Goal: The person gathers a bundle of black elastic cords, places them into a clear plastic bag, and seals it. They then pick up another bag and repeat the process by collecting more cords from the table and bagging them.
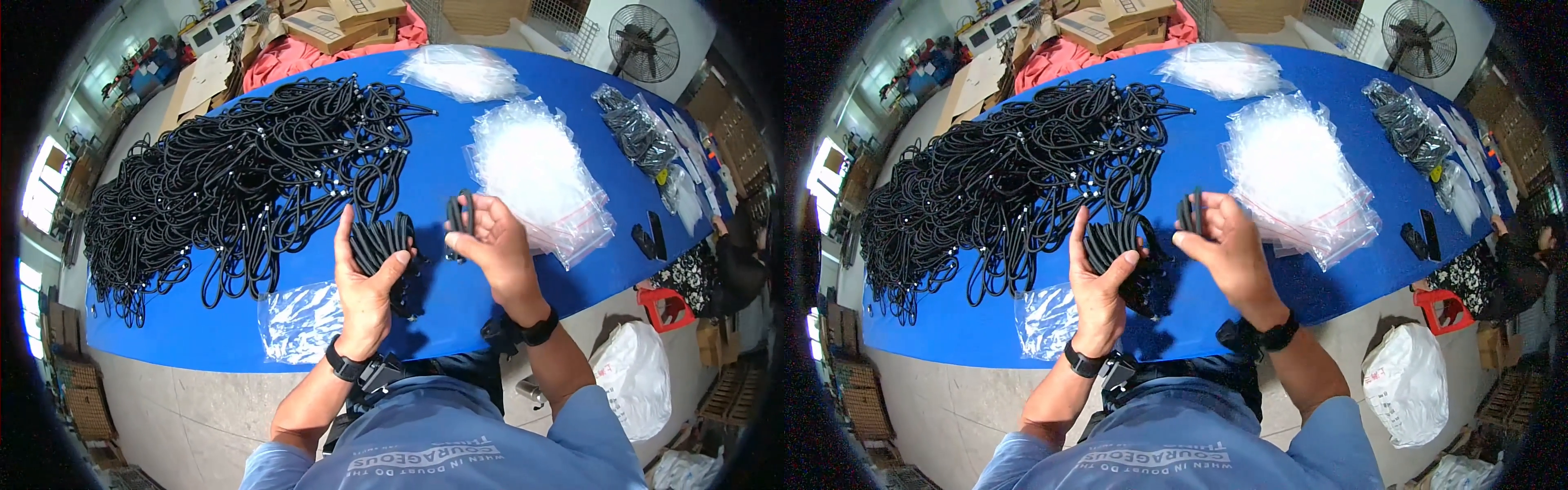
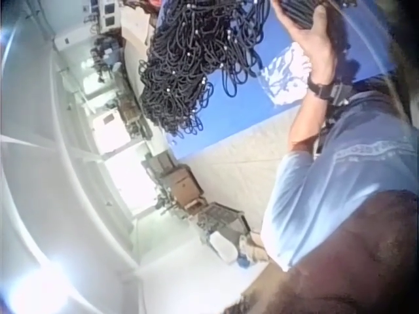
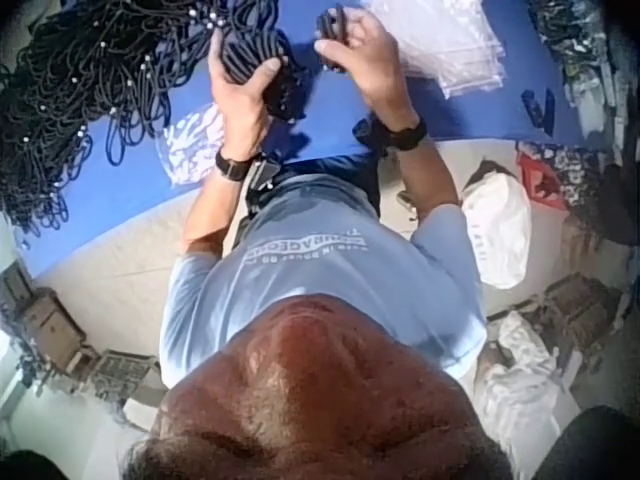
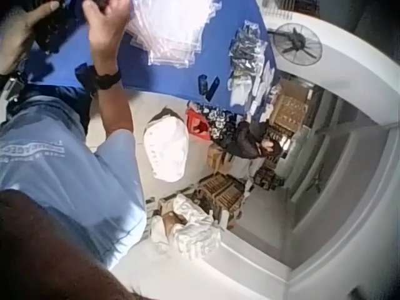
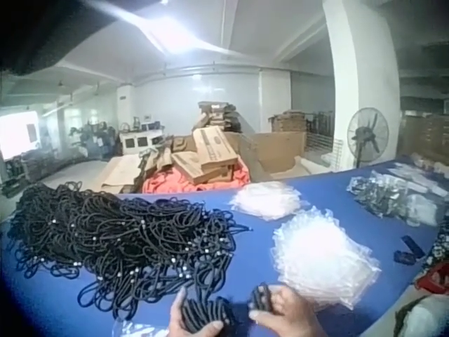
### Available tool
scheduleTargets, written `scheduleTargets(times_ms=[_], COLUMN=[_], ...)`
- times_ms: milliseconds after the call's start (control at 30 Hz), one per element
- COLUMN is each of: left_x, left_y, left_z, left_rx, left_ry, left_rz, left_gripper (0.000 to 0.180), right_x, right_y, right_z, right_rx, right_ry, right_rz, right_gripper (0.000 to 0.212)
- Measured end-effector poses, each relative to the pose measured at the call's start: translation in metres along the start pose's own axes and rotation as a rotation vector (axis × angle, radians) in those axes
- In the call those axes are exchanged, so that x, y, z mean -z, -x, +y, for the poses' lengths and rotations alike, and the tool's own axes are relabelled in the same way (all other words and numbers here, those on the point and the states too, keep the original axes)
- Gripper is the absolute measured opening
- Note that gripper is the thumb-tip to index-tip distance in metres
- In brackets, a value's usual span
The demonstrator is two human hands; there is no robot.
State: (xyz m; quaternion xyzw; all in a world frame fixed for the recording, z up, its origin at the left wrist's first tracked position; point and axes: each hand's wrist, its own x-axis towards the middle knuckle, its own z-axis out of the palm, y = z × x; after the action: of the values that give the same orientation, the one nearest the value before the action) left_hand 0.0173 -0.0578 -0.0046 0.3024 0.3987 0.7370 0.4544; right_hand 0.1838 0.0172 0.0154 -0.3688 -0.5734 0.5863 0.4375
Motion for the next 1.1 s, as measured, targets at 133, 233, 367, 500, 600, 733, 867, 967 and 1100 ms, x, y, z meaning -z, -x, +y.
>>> scheduleTargets(times_ms=[133, 233, 367, 500, 600, 733, 867, 967, 1100], left_x=[-0.003, 0.001, 0.003, 0.006, 0.008, 0.012, 0.013, 0.014, 0.014], left_y=[0.008, 0.012, 0.011, 0.013, 0.016, 0.019, 0.022, 0.022, 0.021], left_z=[-0.020, -0.015, -0.001, -0.006, -0.008, -0.005, -0.006, -0.006, -0.006], left_rx=[0.034, 0.015, 0.139, 0.155, 0.133, 0.119, 0.117, 0.116, 0.122], left_ry=[0.011, -0.003, 0.233, 0.237, 0.144, 0.071, 0.051, 0.032, 0.037], left_rz=[0.010, -0.050, -0.048, -0.027, -0.045, -0.082, -0.081, -0.069, -0.069], left_gripper=[0.095, 0.094, 0.093, 0.091, 0.090, 0.089, 0.088, 0.088, 0.088], right_x=[-0.014, -0.017, -0.019, -0.019, -0.016, -0.013, -0.014, -0.017, -0.015], right_y=[0.013, 0.015, 0.017, 0.019, 0.023, 0.026, 0.027, 0.030, 0.029], right_z=[0.018, 0.018, 0.007, 0.007, 0.015, 0.023, 0.022, 0.023, 0.024], right_rx=[-0.004, -0.024, -0.046, -0.078, -0.104, -0.138, -0.132, -0.124, -0.155], right_ry=[-0.109, -0.157, -0.182, -0.230, -0.294, -0.269, -0.291, -0.335, -0.322], right_rz=[-0.083, -0.110, -0.120, -0.122, -0.125, -0.151, -0.152, -0.139, -0.145], right_gripper=[0.049, 0.050, 0.051, 0.051, 0.051, 0.049, 0.052, 0.056, 0.060])
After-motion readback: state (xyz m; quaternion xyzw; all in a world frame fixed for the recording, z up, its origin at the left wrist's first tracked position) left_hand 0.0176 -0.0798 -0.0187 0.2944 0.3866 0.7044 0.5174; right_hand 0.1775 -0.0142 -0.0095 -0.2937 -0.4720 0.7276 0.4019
